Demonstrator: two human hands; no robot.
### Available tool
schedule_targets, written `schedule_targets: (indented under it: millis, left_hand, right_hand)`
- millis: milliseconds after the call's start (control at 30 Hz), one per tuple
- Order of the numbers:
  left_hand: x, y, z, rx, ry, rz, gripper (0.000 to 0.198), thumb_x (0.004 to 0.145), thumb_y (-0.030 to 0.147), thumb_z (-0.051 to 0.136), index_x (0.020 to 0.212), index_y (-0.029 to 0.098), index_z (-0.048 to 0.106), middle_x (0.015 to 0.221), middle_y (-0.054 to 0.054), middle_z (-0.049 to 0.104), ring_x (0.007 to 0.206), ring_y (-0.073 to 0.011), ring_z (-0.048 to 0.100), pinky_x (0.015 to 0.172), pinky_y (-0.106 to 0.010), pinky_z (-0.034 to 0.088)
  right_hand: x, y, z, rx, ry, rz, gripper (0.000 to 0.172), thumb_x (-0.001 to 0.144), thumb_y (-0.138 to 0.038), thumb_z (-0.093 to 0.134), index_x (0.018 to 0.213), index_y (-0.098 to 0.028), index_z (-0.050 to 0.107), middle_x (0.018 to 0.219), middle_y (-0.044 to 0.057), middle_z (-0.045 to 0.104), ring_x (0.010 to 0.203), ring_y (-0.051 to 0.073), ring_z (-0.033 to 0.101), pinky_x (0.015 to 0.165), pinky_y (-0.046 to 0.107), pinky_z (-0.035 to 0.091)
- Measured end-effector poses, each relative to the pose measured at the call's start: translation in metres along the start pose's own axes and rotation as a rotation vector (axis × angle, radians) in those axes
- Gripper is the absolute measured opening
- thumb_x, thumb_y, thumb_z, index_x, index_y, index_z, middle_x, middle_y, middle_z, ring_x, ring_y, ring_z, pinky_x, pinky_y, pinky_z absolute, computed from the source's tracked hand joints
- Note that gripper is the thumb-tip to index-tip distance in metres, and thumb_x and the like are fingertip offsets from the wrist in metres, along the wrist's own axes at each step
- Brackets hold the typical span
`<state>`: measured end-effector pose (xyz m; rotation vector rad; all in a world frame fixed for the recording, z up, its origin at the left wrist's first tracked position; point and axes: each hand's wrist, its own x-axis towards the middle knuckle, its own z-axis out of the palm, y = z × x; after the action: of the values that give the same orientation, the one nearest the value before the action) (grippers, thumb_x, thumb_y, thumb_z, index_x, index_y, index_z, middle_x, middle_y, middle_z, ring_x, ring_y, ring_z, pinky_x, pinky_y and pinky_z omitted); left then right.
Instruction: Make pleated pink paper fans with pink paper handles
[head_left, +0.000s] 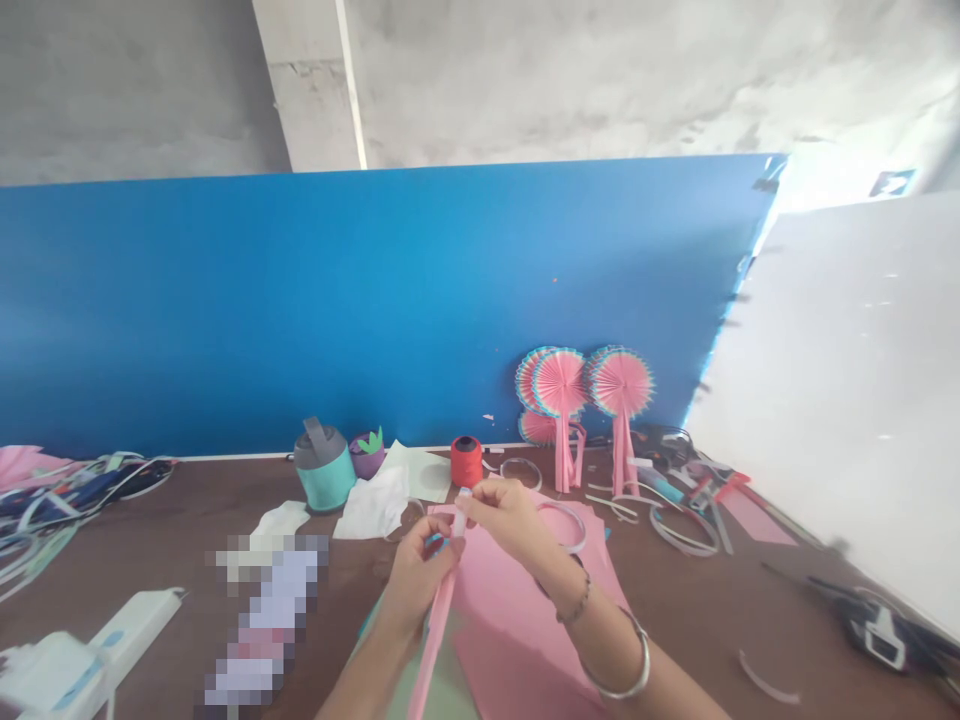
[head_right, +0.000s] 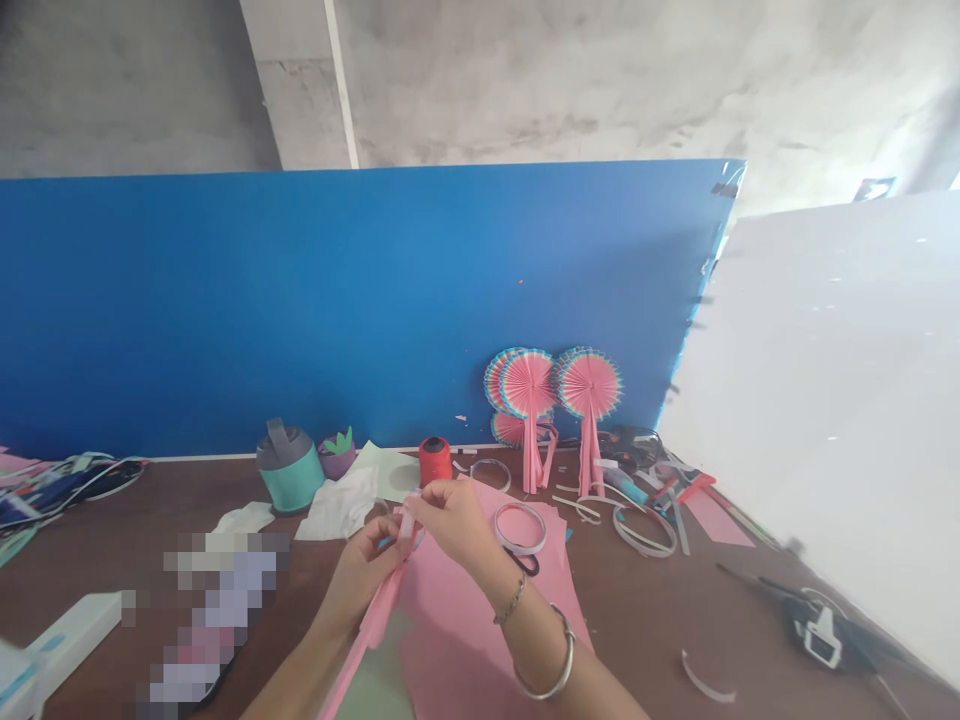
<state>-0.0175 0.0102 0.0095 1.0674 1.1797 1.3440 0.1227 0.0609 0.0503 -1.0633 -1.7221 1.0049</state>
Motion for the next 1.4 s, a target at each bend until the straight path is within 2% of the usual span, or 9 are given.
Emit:
schedule_targets:
  millis: [67,233,433,633,833,1033,1133,1267,1400]
  left_hand:
    - [0.001,-0.002,-0.001,-0.017,0.0,-0.026,0.021,0.061,0.03,0.07,0.069,0.019,0.054,0.076,0.001,0.063,0.061,-0.012,0.053,0.057,-0.022,0.037]
    - [-0.001,-0.001,0.001,-0.067,0.016,-0.011,0.017,0.062,0.028,0.069,0.07,0.018,0.057,0.098,-0.002,0.063,0.079,-0.0155,0.057,0.068,-0.024,0.039]
    - [-0.004,0.006,0.003,-0.015,-0.019,0.044,0.024,0.063,0.025,0.071,0.06,0.018,0.048,0.084,0.001,0.063,0.075,-0.0136,0.054,0.066,-0.022,0.038]
    - [0.003,0.007,-0.005,-0.149,-0.092,-0.028,0.016,0.061,0.03,0.07,0.063,0.017,0.059,0.085,-0.003,0.068,0.068,-0.0153,0.058,0.063,-0.026,0.043]
    - [0.0,0.011,-0.012,-0.31,-0.038,0.036,0.033,0.074,0.039,0.057,0.095,0.016,0.07,0.106,-0.01,0.068,0.101,-0.0263,0.06,0.086,-0.036,0.047]
    - [-0.003,-0.006,-0.022,-0.004,0.025,0.376,0.051,0.076,0.043,0.059,0.123,0.023,0.056,0.125,-0.01,0.057,0.12,-0.0304,0.048,0.095,-0.042,0.044]
    - [-0.003,-0.014,-0.026,0.196,0.031,0.575,0.045,0.083,0.041,0.05,0.125,0.024,0.053,0.132,-0.011,0.049,0.125,-0.0314,0.043,0.099,-0.047,0.041]
    - [-0.004,-0.019,-0.025,0.456,0.049,0.854,0.041,0.087,0.038,0.043,0.125,0.025,0.05,0.126,-0.013,0.052,0.119,-0.0319,0.047,0.098,-0.054,0.04]
    - [-0.007,-0.016,-0.018,0.671,-0.003,0.91,0.048,0.08,0.03,0.057,0.126,0.025,0.047,0.127,-0.014,0.051,0.121,-0.0319,0.046,0.098,-0.054,0.04]
  right_hand:
    - [0.0,0.001,0.0,0.006,0.0,-0.001,0.031,0.074,-0.036,0.057,0.05,-0.017,0.051,0.05,-0.003,0.047,0.05,0.009,0.039,0.048,0.022,0.029]
    - [0.003,0.003,-0.001,0.075,-0.02,0.011,0.033,0.074,-0.038,0.058,0.049,-0.017,0.052,0.049,-0.002,0.05,0.05,0.01,0.042,0.05,0.023,0.032]
    - [0.001,0.001,0.003,0.052,-0.033,0.069,0.031,0.073,-0.036,0.059,0.048,-0.017,0.051,0.05,-0.001,0.053,0.05,0.01,0.044,0.049,0.022,0.033]
    - [0.003,0.002,-0.001,0.2,-0.031,0.088,0.031,0.071,-0.039,0.061,0.05,-0.017,0.055,0.051,-0.001,0.054,0.052,0.011,0.045,0.053,0.024,0.036]
    - [0.006,0.003,-0.007,0.383,0.138,0.157,0.034,0.07,-0.044,0.064,0.05,-0.017,0.057,0.053,0.001,0.055,0.051,0.01,0.041,0.053,0.024,0.034]
    - [0.008,0.008,-0.01,0.361,0.254,0.189,0.035,0.07,-0.043,0.063,0.047,-0.018,0.055,0.053,0.002,0.057,0.05,0.011,0.043,0.051,0.025,0.031]
    - [0.009,0.01,-0.011,0.344,0.295,0.173,0.034,0.07,-0.044,0.063,0.049,-0.018,0.056,0.053,0.002,0.059,0.049,0.01,0.042,0.049,0.025,0.03]
    - [0.011,0.009,-0.012,0.333,0.33,0.167,0.031,0.068,-0.041,0.064,0.049,-0.018,0.055,0.05,0.001,0.057,0.047,0.01,0.042,0.05,0.025,0.032]
    - [0.01,0.009,-0.012,0.298,0.311,0.157,0.031,0.068,-0.037,0.061,0.044,-0.019,0.051,0.047,0.0,0.055,0.047,0.011,0.043,0.05,0.025,0.034]
